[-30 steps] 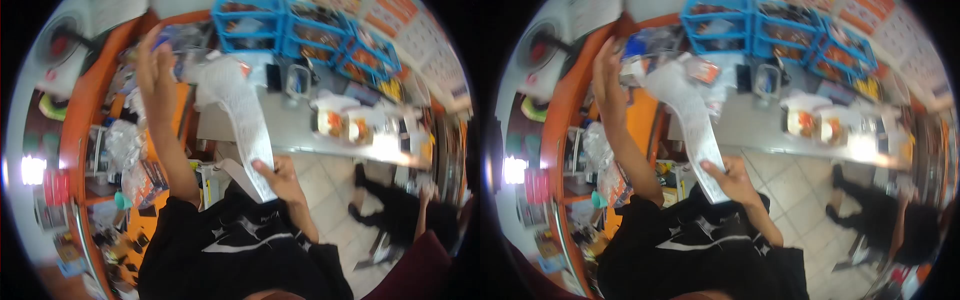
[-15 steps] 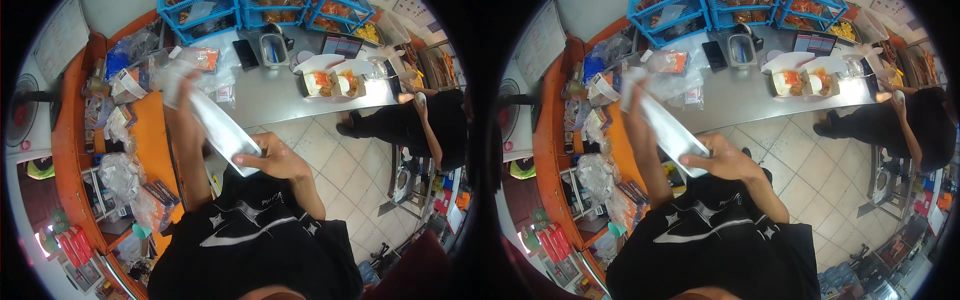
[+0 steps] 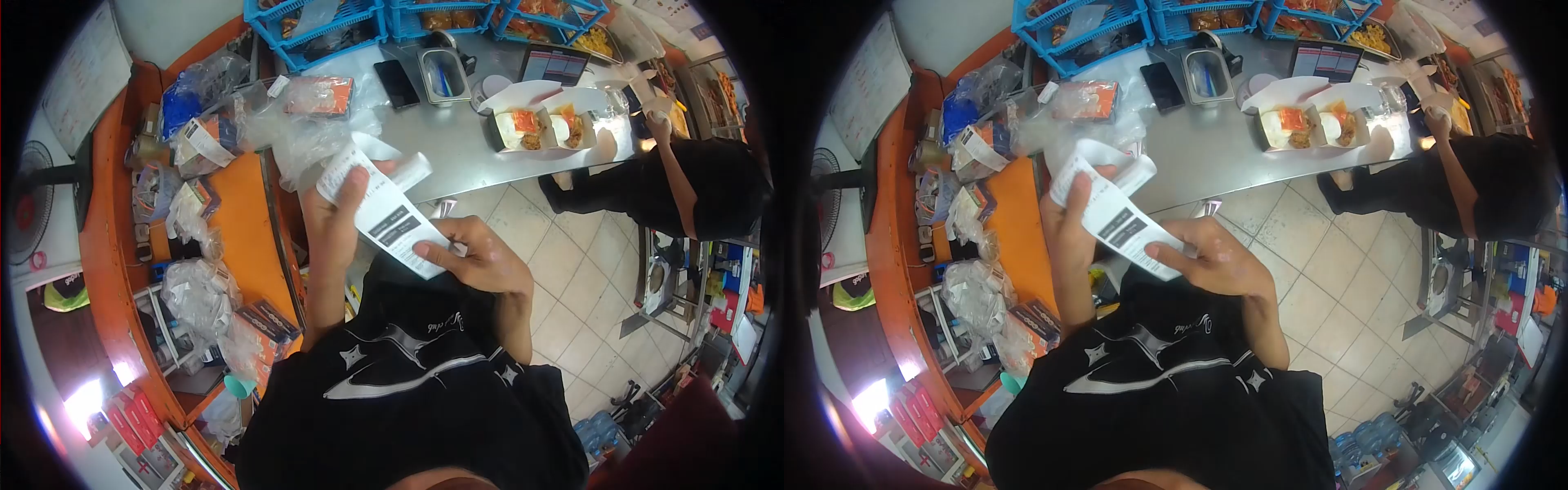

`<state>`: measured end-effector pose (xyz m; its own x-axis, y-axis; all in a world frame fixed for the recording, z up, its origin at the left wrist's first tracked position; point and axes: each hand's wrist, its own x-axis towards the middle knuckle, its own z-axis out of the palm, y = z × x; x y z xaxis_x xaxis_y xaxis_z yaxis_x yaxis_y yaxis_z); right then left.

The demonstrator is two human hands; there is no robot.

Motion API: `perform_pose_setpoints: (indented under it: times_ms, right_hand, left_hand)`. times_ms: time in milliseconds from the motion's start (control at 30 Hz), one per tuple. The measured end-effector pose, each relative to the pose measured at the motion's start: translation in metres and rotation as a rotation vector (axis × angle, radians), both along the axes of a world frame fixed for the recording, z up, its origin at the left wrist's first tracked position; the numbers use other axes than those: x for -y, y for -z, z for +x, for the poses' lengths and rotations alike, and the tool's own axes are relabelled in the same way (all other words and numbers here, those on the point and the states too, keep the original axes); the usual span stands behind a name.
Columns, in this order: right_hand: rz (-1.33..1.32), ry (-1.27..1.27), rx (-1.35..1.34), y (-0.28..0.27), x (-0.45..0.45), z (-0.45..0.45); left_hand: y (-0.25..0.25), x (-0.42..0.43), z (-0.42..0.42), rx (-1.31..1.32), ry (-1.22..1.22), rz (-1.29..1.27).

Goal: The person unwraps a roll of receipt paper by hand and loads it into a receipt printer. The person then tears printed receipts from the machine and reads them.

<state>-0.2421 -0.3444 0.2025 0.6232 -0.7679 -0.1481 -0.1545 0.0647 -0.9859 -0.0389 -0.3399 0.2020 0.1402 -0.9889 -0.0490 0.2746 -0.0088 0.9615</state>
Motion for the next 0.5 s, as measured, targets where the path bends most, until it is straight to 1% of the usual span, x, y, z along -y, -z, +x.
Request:
perform_pose_setpoints:
  times_ms: [67, 100, 133, 167, 233, 333, 367, 433, 467, 500]
  right_hand:
    - [-0.084, 0.119, 0.113, -0.007, 0.003, 0.009]
    - [-0.124, 0.183, 0.170, -0.009, 0.002, 0.016]
    - [-0.086, 0.261, 0.195, -0.004, -0.001, 0.021]
    - [-0.084, 0.300, 0.197, -0.006, -0.002, 0.023]
    - [-0.081, 0.373, 0.200, -0.010, -0.004, 0.024]
    - [0.016, 0.364, 0.088, -0.010, -0.009, 0.017]
    - [-0.131, 0.353, 0.068, -0.010, -0.010, 0.016]
    - [-0.426, 0.333, 0.023, -0.006, -0.010, 0.014]
    - [-0.742, 0.357, -0.071, 0.001, -0.013, 0.017]
    - [-0.807, 0.245, -0.038, -0.004, -0.018, 0.014]
  left_hand:
    - [-0.013, -0.007, -0.016, 0.156, -0.011, -0.018]
    - [-0.014, -0.012, -0.024, 0.173, -0.004, -0.068]
    - [-0.015, -0.016, -0.032, 0.139, 0.014, -0.110]
    - [-0.017, -0.017, -0.037, 0.104, 0.032, -0.152]
    - [-0.013, -0.016, -0.034, 0.059, 0.117, -0.109]
    - [-0.010, -0.015, -0.032, 0.060, 0.161, -0.001]
    - [-0.010, -0.014, -0.034, 0.071, 0.165, 0.043]
    - [-0.008, -0.012, -0.042, 0.057, 0.071, 0.023]
    - [-0.001, -0.013, -0.046, 0.070, 0.014, 0.021]
    - [0.003, -0.014, -0.047, 0.087, -0.043, 0.021]
